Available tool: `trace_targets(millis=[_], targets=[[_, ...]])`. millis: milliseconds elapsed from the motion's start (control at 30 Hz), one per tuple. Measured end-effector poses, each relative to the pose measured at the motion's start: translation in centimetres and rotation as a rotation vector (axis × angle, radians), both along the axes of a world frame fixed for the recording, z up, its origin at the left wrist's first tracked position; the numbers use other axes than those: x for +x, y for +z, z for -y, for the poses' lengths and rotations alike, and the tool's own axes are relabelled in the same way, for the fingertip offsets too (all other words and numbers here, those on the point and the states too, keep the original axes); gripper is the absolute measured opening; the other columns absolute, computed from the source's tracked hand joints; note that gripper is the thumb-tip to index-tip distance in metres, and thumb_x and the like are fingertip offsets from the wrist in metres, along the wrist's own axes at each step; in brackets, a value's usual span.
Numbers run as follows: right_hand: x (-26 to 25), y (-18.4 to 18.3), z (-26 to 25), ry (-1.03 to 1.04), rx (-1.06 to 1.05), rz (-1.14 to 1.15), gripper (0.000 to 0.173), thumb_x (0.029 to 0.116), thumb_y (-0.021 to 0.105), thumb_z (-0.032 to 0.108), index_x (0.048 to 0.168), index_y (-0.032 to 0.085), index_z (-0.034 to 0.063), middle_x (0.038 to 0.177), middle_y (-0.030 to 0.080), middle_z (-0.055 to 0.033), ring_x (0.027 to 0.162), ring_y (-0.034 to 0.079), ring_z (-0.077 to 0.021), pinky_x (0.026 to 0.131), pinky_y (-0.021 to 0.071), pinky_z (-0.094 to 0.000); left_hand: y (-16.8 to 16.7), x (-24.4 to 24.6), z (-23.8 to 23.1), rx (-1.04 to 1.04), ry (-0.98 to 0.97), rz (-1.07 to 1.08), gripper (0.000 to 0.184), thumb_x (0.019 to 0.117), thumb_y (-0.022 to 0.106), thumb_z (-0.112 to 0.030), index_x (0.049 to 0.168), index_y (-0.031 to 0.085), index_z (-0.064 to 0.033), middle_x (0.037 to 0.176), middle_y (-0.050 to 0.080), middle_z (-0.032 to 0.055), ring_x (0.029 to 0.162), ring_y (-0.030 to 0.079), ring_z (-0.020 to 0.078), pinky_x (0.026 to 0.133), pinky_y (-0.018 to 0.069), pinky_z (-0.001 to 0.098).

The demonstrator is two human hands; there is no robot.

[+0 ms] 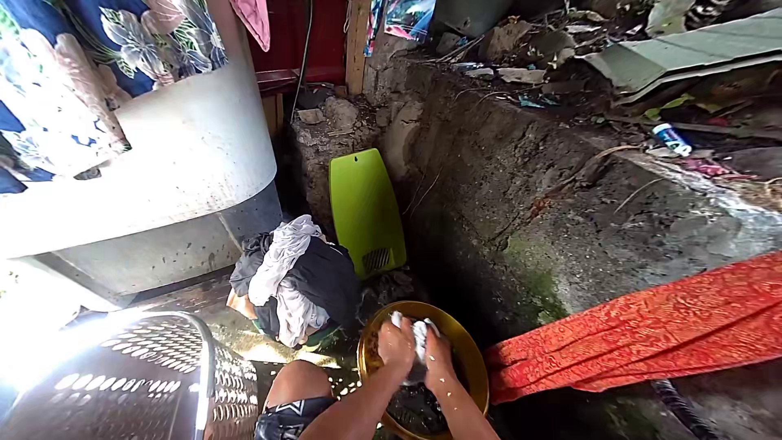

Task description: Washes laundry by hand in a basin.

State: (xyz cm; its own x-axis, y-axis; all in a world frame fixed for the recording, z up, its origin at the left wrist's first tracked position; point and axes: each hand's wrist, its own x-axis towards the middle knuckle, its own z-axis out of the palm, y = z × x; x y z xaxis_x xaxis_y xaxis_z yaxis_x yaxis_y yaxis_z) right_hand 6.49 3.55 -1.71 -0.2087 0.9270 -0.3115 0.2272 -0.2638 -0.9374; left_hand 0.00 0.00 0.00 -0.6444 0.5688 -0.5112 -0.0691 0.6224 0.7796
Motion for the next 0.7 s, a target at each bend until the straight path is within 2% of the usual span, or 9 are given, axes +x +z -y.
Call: trace_targets(millis=[133,200,300,367,433,467,567,633,700], targets=[[2.7,-0.5,-2.3,0.151,0.164,0.101,0.037,0.1096,0.041,0.01,0.135,0.054,-0.0128,0.132,0.061,-0.0248,0.12,0.06,-0.0216,0.107,0.0452,-0.0349,2.1,4.1,2.9,0.169,-0.389,-0.204,0.042,0.1051,0.052,-0.034,0.129,0.067,-0.0023,0.12,0.07,0.0242,0.116,0.066,0.0411,0.098,0.05,0.0617],[2.4,0.2,-2.1,0.028,0.068,0.07,0.037,0.1106,0.042,0.019,0.13,0.057,-0.0095,0.121,0.064,-0.0203,0.109,0.061,-0.0194,0.098,0.0485,-0.0361,0.2,3.4,2.5,0.221,-0.382,-0.21,0.041,0.1049,0.051,-0.032,0.129,0.067,-0.0025,0.118,0.07,0.0244,0.114,0.067,0.0419,0.096,0.0505,0.0639],[1.9,2.8,-2.2,0.125,0.106,0.133,0.038,0.1096,0.048,0.025,0.12,0.062,-0.0085,0.11,0.066,-0.0218,0.101,0.063,-0.0235,0.093,0.0503,-0.0427,-3.5,-0.3,0.7,-0.068,-0.307,-0.09,0.048,0.1086,0.046,-0.039,0.142,0.057,-0.0057,0.133,0.064,0.0241,0.123,0.063,0.0415,0.1,0.0504,0.0622],[2.1,2.5,-3.4,0.29,0.234,0.324,0.044,0.1076,0.053,0.029,0.137,0.058,-0.0033,0.136,0.058,-0.0277,0.125,0.057,-0.0343,0.107,0.0437,-0.0502,-5.0,-2.0,0.4,-0.192,-0.298,-0.01,0.057,0.1058,0.053,-0.039,0.151,0.046,-0.005,0.145,0.056,0.0246,0.131,0.057,0.0423,0.105,0.0472,0.0621],[2.5,0.0,-4.7,0.431,0.352,0.652,0.065,0.1003,0.064,0.039,0.152,0.046,0.0053,0.158,0.031,-0.0351,0.142,0.036,-0.0545,0.112,0.0336,-0.0671,-4.8,-2.6,0.5,-0.251,-0.342,-0.019,0.064,0.1019,0.059,-0.031,0.158,0.036,-0.0095,0.15,0.052,0.0226,0.134,0.056,0.0411,0.105,0.0472,0.0612],[2.4,-1.7,-4.7,0.498,0.373,0.776,0.071,0.0966,0.068,0.042,0.155,0.044,0.0091,0.16,0.025,-0.0353,0.144,0.03,-0.0582,0.111,0.0314,-0.0732,-4.2,-2.7,0.4,-0.26,-0.374,-0.038,0.063,0.1008,0.059,-0.027,0.158,0.037,-0.0116,0.148,0.053,0.0223,0.132,0.057,0.0409,0.104,0.0483,0.0618],[1.3,-6.6,-2.3,0.809,0.349,0.964,0.058,0.0977,0.067,0.03,0.149,0.052,0.0073,0.15,0.046,-0.0311,0.14,0.042,-0.0506,0.111,0.0396,-0.0648,-2.7,-2.6,0.3,-0.263,-0.457,-0.106,0.053,0.1024,0.055,-0.023,0.154,0.044,-0.0175,0.14,0.061,0.0187,0.126,0.062,0.0385,0.099,0.0515,0.0612],[0.7,-9.3,-0.5,1.06,0.251,1.09,0.051,0.1037,0.055,0.024,0.15,0.049,0.0048,0.158,0.042,-0.0225,0.149,0.034,-0.0426,0.118,0.032,-0.0609,-2.4,-2.8,0.3,-0.229,-0.456,-0.119,0.048,0.1035,0.053,-0.023,0.151,0.048,-0.018,0.142,0.061,0.0171,0.127,0.061,0.0375,0.099,0.0513,0.0609],[1.2,-11.6,0.7,1.2,0.14,1.223,0.049,0.104,0.054,0.018,0.15,0.048,0.0021,0.163,0.032,-0.0236,0.151,0.028,-0.0452,0.116,0.0331,-0.0638,-2.7,-3.1,0.4,-0.174,-0.461,-0.095,0.044,0.1056,0.05,-0.023,0.149,0.05,-0.0167,0.142,0.06,0.0175,0.128,0.061,0.0371,0.101,0.0505,0.0609]])
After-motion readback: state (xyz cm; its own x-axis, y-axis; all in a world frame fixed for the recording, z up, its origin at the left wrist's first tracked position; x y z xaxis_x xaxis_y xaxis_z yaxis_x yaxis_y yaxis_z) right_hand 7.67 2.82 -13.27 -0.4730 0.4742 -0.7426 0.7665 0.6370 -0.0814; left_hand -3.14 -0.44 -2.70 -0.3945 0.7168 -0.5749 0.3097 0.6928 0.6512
